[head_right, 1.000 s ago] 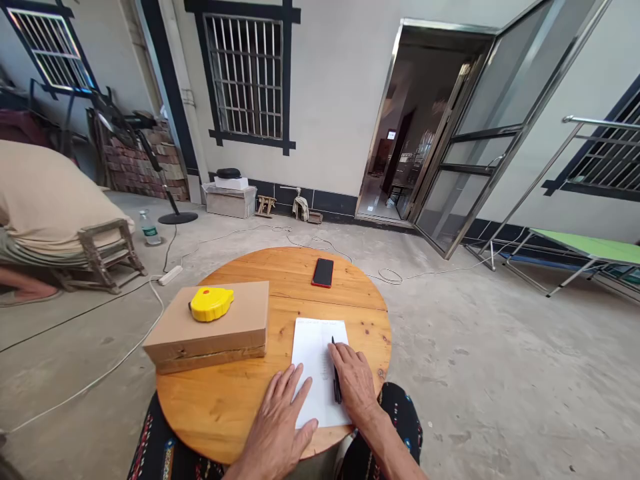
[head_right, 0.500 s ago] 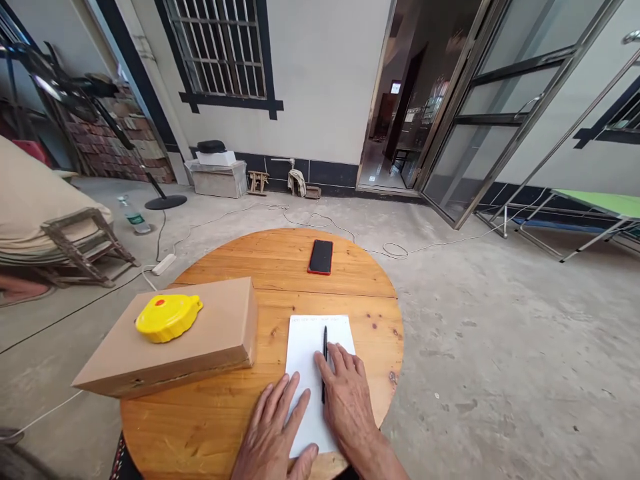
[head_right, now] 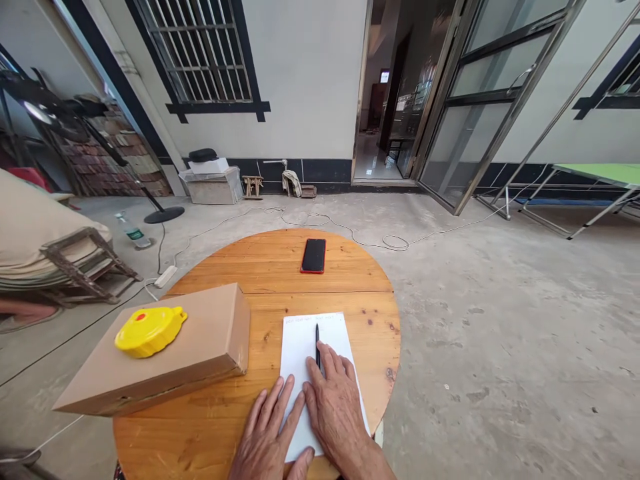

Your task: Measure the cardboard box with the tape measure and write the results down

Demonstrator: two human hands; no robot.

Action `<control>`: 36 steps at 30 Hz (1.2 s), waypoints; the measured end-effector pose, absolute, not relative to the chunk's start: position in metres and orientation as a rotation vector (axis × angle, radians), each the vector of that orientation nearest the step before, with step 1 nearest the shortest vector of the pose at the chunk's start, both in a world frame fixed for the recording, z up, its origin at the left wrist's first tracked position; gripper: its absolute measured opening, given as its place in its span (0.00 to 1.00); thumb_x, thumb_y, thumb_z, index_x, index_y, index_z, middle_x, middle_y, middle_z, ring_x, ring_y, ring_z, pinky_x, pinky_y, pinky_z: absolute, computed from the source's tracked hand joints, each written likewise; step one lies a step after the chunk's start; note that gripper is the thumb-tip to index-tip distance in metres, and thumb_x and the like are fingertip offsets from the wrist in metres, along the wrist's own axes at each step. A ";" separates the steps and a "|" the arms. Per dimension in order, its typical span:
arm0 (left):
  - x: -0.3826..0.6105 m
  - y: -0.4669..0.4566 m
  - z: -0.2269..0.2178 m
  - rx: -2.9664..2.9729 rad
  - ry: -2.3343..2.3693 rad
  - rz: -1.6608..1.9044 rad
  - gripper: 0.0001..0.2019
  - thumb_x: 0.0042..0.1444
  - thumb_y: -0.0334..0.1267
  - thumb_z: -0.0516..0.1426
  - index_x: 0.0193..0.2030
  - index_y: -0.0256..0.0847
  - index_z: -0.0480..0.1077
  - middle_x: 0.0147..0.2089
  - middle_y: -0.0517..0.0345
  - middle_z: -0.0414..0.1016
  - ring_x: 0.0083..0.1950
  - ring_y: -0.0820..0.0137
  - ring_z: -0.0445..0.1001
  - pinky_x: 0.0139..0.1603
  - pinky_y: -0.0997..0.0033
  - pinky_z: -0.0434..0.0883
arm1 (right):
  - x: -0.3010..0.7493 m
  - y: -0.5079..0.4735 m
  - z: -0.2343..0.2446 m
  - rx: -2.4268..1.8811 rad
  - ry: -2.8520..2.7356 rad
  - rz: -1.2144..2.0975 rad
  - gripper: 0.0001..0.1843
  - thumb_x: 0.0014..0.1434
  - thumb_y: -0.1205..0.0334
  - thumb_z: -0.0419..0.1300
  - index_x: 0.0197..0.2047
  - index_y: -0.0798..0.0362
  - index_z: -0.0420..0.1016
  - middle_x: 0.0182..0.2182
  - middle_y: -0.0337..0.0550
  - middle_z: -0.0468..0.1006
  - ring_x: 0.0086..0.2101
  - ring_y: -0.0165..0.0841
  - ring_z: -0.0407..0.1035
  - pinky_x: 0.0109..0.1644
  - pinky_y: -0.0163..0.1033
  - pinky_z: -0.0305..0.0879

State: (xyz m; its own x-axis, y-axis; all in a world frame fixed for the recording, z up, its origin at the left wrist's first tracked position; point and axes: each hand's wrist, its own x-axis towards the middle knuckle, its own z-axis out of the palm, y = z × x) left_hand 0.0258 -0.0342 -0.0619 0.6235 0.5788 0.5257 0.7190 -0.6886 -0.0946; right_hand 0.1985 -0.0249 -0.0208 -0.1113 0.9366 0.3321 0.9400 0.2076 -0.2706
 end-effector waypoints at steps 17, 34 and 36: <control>0.042 -0.039 -0.067 -2.532 -1.216 -0.851 0.29 0.54 0.47 0.56 0.62 0.42 0.64 0.64 0.43 0.66 0.65 0.53 0.61 0.62 0.50 0.56 | 0.212 -0.019 -0.024 -1.721 -2.026 -0.048 0.17 0.64 0.65 0.51 0.54 0.53 0.72 0.59 0.57 0.70 0.53 0.46 0.69 0.52 0.51 0.70; 0.031 -0.038 -0.064 -2.541 -1.228 -0.956 0.29 0.58 0.46 0.55 0.65 0.37 0.61 0.71 0.37 0.52 0.70 0.48 0.53 0.57 0.49 0.67 | 0.200 -0.024 -0.007 -1.682 -2.124 0.021 0.18 0.64 0.69 0.51 0.55 0.55 0.73 0.59 0.57 0.71 0.58 0.49 0.66 0.55 0.56 0.69; 0.029 -0.038 -0.062 -2.539 -1.204 -0.924 0.29 0.56 0.46 0.57 0.63 0.37 0.63 0.70 0.37 0.53 0.70 0.48 0.53 0.57 0.49 0.67 | 0.198 -0.025 -0.006 -1.680 -2.153 0.036 0.18 0.63 0.70 0.51 0.54 0.55 0.74 0.58 0.57 0.71 0.58 0.49 0.65 0.55 0.56 0.69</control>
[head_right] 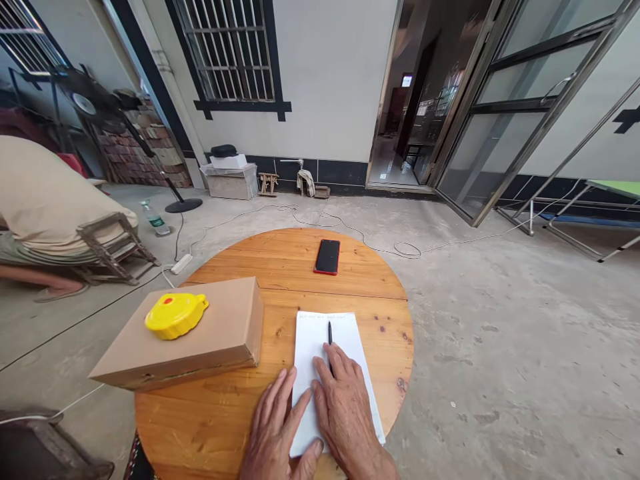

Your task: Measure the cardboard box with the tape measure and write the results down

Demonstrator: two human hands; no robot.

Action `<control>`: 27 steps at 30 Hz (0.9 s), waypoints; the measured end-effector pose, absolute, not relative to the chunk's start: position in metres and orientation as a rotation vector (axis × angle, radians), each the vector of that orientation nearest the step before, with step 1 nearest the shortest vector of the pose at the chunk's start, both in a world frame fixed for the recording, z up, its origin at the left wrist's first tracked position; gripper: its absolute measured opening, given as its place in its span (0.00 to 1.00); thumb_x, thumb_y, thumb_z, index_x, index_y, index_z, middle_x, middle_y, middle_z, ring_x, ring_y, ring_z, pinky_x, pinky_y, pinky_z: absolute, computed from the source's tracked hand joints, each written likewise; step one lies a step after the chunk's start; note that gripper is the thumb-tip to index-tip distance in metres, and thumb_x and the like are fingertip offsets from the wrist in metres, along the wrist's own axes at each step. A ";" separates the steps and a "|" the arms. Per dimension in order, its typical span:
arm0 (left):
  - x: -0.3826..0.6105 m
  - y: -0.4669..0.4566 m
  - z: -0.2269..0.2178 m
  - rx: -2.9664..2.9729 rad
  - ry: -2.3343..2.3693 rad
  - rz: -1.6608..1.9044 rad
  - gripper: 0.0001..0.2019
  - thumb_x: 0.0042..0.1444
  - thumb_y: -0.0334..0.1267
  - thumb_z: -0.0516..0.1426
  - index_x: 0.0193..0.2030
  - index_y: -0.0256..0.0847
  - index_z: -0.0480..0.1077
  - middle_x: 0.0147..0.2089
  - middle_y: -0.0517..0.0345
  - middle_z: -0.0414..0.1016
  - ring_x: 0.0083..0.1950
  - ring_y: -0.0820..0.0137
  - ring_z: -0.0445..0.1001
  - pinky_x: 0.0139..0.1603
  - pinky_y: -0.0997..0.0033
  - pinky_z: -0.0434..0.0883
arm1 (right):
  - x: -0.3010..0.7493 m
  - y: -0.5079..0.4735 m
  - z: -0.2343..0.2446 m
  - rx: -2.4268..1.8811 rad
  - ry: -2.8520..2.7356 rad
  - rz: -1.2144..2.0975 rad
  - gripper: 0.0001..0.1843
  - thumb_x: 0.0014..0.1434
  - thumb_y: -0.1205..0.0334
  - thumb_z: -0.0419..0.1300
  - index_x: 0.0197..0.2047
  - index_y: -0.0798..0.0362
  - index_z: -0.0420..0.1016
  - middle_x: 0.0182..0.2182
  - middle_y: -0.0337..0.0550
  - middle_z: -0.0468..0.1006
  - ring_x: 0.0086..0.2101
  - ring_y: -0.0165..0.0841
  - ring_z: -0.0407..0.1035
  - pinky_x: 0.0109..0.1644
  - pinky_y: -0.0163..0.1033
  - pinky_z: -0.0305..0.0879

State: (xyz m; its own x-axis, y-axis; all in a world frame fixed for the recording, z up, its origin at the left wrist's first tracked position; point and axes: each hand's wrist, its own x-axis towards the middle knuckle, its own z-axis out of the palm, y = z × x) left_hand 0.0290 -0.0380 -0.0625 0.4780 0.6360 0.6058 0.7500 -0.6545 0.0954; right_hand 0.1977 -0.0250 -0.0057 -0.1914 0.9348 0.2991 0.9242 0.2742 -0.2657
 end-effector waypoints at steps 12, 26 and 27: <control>0.044 -0.044 -0.061 -2.436 -1.361 -1.236 0.18 0.60 0.45 0.51 0.52 0.41 0.71 0.63 0.45 0.67 0.65 0.53 0.62 0.58 0.49 0.64 | 0.195 -0.027 -0.009 -1.658 -2.212 0.057 0.19 0.63 0.72 0.49 0.53 0.57 0.75 0.57 0.56 0.73 0.59 0.49 0.64 0.55 0.56 0.68; -0.016 -0.058 -0.048 -2.515 -1.297 -1.275 0.23 0.61 0.44 0.55 0.63 0.45 0.63 0.65 0.46 0.64 0.64 0.56 0.66 0.58 0.58 0.70 | 0.192 -0.021 0.003 -1.626 -2.205 -0.086 0.20 0.62 0.71 0.49 0.53 0.55 0.75 0.56 0.56 0.74 0.56 0.47 0.68 0.52 0.55 0.71; -0.025 -0.060 -0.044 -2.489 -1.318 -1.290 0.23 0.61 0.42 0.55 0.63 0.45 0.63 0.64 0.47 0.65 0.63 0.57 0.67 0.58 0.59 0.70 | 0.191 -0.019 0.005 -1.623 -2.210 -0.084 0.21 0.61 0.72 0.49 0.53 0.55 0.75 0.56 0.56 0.74 0.56 0.47 0.68 0.52 0.54 0.71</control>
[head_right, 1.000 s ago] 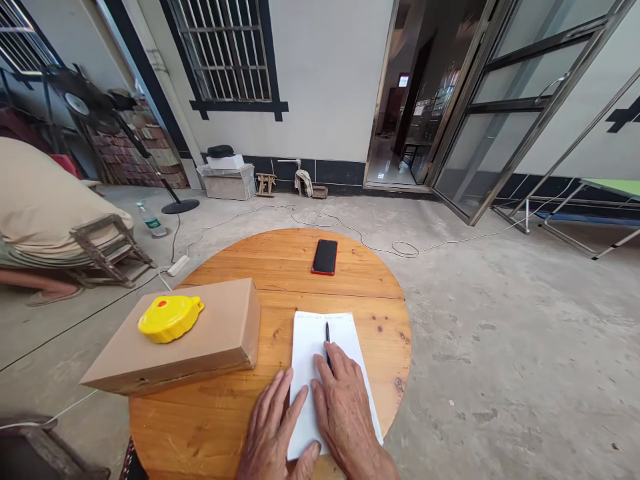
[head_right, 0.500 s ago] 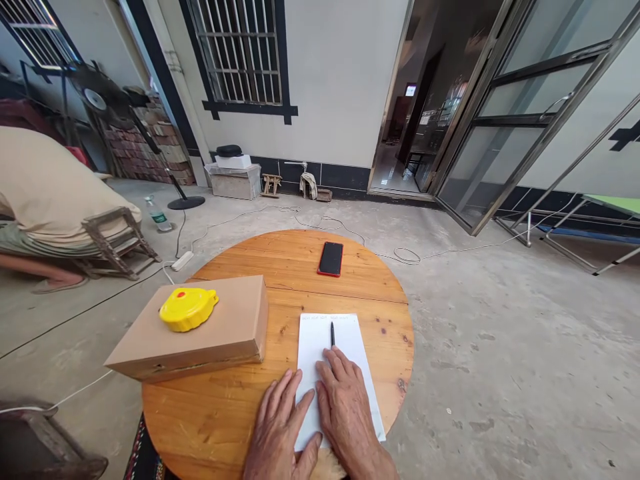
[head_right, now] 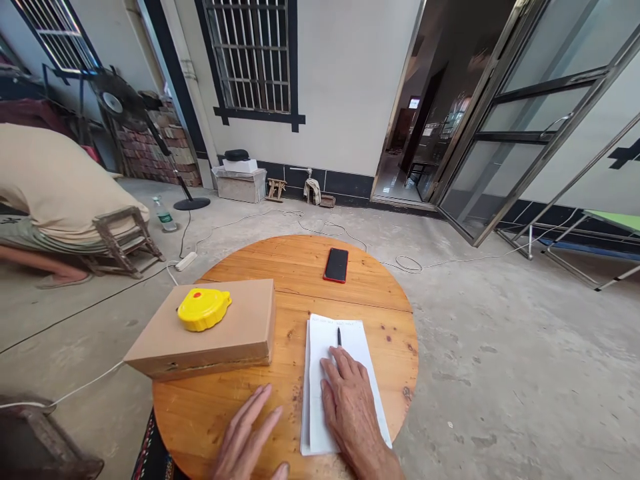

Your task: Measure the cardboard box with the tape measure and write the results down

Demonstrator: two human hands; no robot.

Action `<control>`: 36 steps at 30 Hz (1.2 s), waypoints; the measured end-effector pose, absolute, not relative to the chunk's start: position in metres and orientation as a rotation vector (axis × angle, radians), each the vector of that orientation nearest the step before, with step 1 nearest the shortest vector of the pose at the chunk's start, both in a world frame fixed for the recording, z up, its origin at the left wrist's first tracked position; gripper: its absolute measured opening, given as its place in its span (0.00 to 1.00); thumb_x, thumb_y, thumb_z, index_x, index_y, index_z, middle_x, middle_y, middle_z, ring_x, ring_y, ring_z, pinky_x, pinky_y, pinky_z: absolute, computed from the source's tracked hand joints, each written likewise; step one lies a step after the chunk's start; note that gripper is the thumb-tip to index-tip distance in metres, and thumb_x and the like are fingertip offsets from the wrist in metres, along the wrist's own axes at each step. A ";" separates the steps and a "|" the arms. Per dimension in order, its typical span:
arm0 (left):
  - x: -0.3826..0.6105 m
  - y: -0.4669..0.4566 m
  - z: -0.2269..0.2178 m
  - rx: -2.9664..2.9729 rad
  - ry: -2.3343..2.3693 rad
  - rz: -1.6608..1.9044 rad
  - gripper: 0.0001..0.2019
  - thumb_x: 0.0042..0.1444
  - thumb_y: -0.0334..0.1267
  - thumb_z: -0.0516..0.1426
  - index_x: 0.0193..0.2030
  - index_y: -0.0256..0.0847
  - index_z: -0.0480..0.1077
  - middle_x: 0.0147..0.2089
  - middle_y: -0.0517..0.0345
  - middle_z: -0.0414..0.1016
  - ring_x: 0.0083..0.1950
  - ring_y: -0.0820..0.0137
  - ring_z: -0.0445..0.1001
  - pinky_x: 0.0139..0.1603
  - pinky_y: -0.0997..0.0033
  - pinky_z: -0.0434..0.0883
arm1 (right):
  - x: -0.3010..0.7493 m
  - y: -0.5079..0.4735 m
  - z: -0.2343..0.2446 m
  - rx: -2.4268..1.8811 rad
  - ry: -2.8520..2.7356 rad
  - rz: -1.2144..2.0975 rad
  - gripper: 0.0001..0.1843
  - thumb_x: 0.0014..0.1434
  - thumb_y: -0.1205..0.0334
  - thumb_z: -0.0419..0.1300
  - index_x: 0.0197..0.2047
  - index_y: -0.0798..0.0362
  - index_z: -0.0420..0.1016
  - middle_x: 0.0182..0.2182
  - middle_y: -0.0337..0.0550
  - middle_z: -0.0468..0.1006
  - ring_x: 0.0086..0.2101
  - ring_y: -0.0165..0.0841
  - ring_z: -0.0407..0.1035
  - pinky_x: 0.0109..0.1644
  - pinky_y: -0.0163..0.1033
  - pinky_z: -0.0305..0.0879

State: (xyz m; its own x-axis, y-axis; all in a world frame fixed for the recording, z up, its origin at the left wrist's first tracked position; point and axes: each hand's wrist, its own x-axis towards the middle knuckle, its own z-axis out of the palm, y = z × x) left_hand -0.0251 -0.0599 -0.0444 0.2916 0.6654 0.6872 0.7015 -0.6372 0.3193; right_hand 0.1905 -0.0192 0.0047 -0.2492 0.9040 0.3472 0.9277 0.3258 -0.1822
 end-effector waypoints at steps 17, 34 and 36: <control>-0.162 -0.016 0.021 -1.498 -2.301 -1.924 0.31 0.59 0.53 0.55 0.66 0.43 0.59 0.66 0.49 0.60 0.63 0.53 0.63 0.64 0.50 0.61 | 0.170 0.029 0.041 -1.450 -2.091 -0.032 0.18 0.66 0.56 0.51 0.55 0.47 0.73 0.58 0.49 0.73 0.53 0.47 0.71 0.53 0.56 0.70; -0.163 0.034 0.016 -1.471 -2.492 -2.644 0.29 0.60 0.55 0.55 0.64 0.44 0.62 0.60 0.50 0.71 0.58 0.57 0.72 0.56 0.61 0.70 | 0.004 0.100 0.105 -1.203 -2.366 0.308 0.35 0.52 0.52 0.65 0.60 0.58 0.65 0.53 0.57 0.74 0.52 0.48 0.67 0.57 0.53 0.60; -0.163 0.034 0.016 -1.467 -2.490 -2.673 0.31 0.59 0.55 0.55 0.65 0.43 0.62 0.60 0.49 0.72 0.57 0.56 0.72 0.56 0.60 0.70 | 0.013 0.096 0.104 -1.225 -2.203 0.435 0.35 0.51 0.52 0.66 0.60 0.57 0.65 0.54 0.56 0.74 0.53 0.48 0.66 0.58 0.53 0.60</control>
State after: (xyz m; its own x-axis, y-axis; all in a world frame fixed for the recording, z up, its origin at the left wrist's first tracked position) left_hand -0.1628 0.0345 0.0163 -0.4641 0.8855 -0.0218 -0.0844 -0.0198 0.9962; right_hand 0.0129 0.0956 0.1038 -0.4136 0.8503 0.3255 0.6626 0.5263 -0.5329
